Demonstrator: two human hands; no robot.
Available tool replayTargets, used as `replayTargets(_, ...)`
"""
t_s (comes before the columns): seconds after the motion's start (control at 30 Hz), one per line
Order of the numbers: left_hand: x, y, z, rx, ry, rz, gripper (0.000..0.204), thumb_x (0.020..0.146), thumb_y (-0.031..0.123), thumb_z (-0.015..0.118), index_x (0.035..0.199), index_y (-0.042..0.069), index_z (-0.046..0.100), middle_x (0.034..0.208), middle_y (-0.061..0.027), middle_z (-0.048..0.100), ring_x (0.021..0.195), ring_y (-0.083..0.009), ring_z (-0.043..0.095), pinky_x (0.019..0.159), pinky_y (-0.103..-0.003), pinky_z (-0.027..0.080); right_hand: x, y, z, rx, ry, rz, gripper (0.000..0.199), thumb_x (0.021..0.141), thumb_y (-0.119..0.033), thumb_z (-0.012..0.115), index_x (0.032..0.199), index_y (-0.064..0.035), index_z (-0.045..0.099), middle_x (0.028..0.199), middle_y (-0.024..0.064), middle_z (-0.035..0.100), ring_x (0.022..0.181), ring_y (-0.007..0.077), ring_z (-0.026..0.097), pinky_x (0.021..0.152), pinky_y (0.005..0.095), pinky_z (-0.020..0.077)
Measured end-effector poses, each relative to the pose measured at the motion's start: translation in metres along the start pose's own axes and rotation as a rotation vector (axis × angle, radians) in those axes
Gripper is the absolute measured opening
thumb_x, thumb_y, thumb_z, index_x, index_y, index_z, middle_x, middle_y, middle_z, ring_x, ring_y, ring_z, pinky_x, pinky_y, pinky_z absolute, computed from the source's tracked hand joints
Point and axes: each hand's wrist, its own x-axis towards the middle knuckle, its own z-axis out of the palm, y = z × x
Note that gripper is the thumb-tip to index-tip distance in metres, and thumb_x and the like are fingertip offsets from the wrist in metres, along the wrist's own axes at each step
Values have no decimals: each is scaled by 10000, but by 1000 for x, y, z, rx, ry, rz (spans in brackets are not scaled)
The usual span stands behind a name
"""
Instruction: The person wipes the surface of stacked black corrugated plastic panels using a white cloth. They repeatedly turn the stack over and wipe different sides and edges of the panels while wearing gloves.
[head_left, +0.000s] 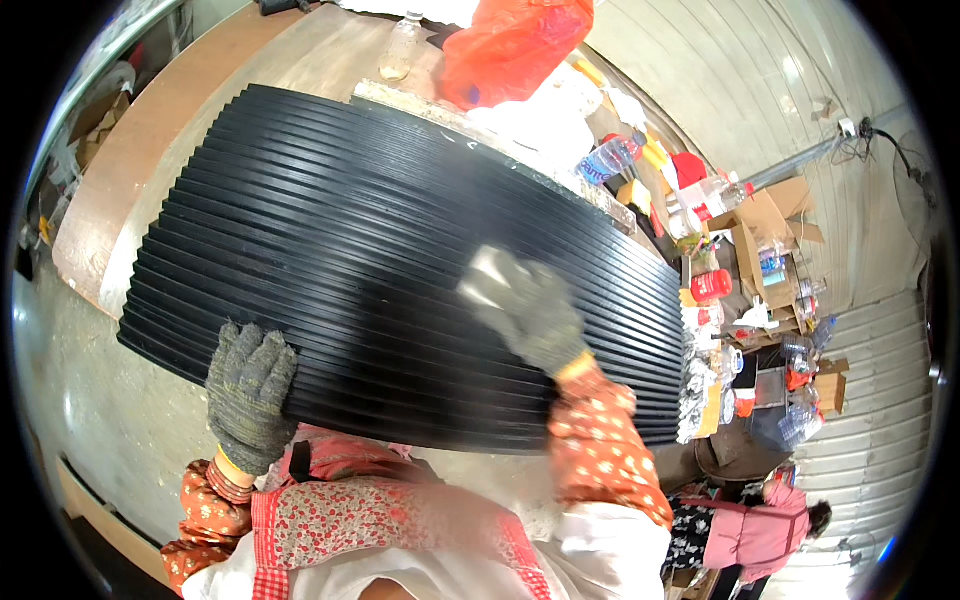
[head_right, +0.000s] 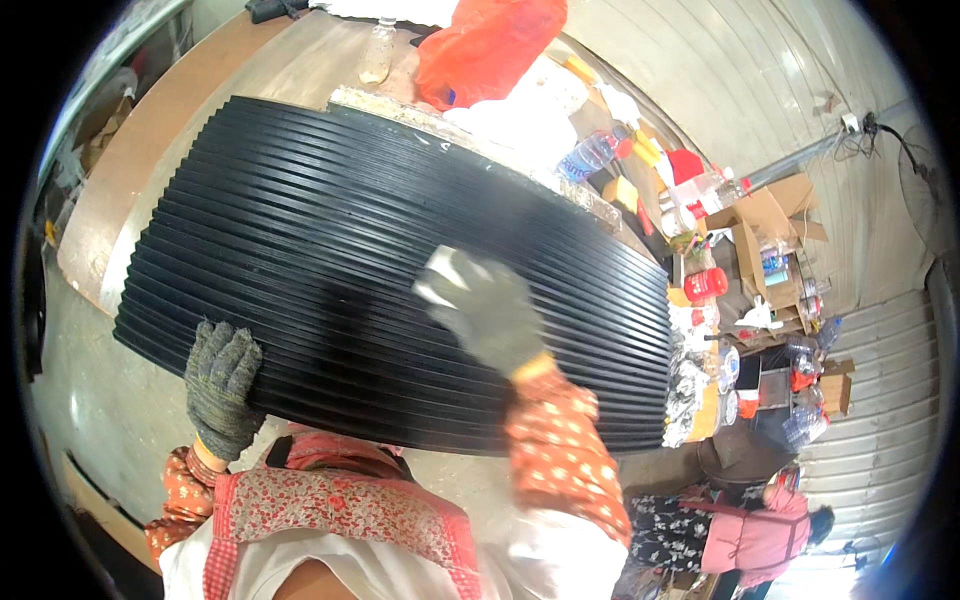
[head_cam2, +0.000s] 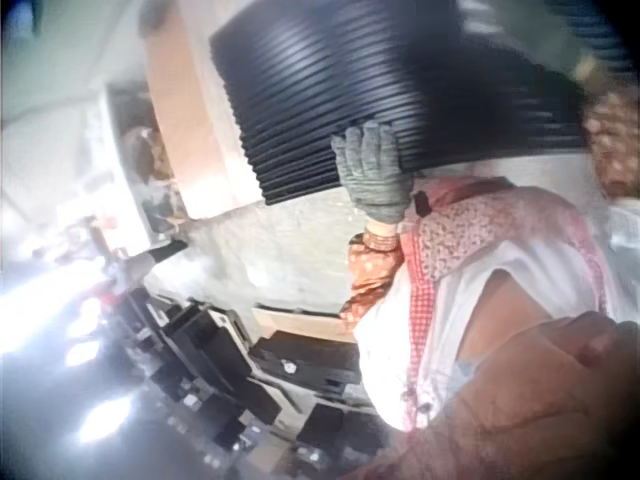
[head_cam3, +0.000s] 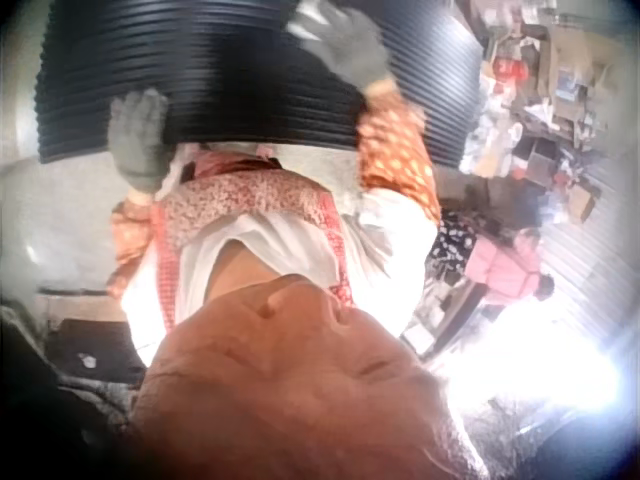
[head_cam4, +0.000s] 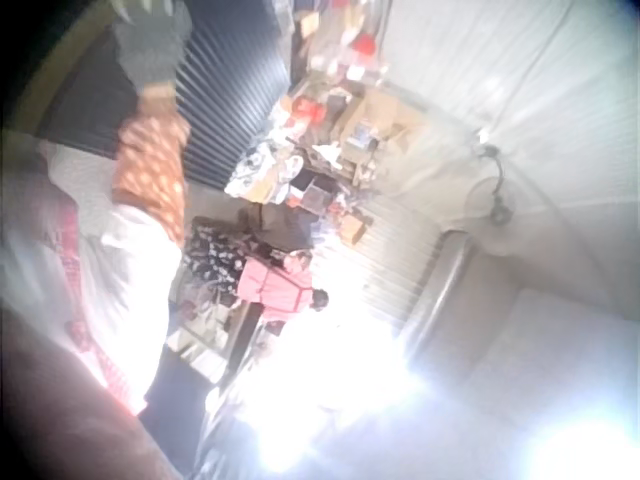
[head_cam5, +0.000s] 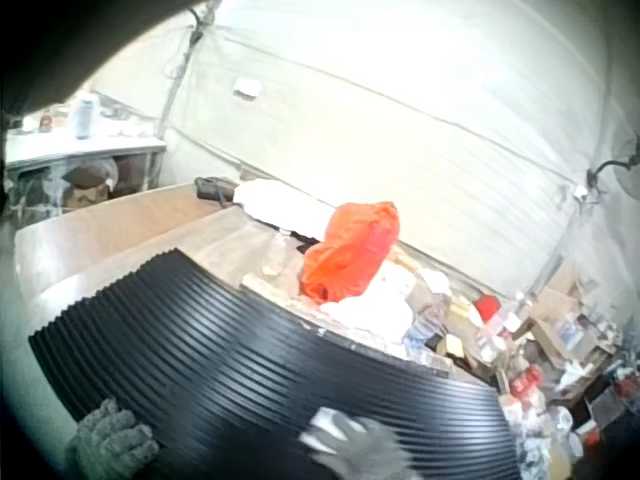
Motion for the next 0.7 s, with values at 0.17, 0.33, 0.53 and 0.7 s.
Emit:
replayTargets(0.17, -6, 0, -2, -5, -22, -12, 699, 560, 98, 735, 1251, 70, 636, 1334, -149, 602, 1322, -405, 508, 1146, -597, 351, -100, 69, -10, -34, -142, 134, 410, 965, -427, 567, 1357, -314, 601, 1378, 90, 569, 1116, 308, 607, 978, 477, 455)
replayTargets(0.33, -7, 4, -3, 7, -37, -13, 672, 590, 117, 721, 1255, 67, 635, 1337, -154, 600, 1329, -406, 505, 1145, -595, 354, 0, 7, -5, 61, -47, -33, 398, 954, -448, 576, 1338, -344, 585, 1388, 74, 556, 1153, 247, 590, 974, 471, 451)
replayTargets(0.53, -3, 4, -1, 28, -63, 13, 642, 665, 185, 710, 1287, 56, 614, 1352, -160, 591, 1331, -415, 497, 1150, -600, 345, 128, -80, 35, 229, -30, -91, 420, 926, -432, 631, 1320, -297, 572, 1358, 104, 546, 1134, 336, 596, 965, 546, 448)
replayTargets(0.7, -3, -6, -5, -28, -106, 77, 658, 681, 238, 691, 1307, 53, 613, 1375, -165, 576, 1332, -413, 497, 1151, -594, 350, 57, -25, 30, 122, -28, -157, 361, 967, -402, 585, 1308, -287, 597, 1381, 29, 558, 1221, 230, 568, 988, 491, 460)
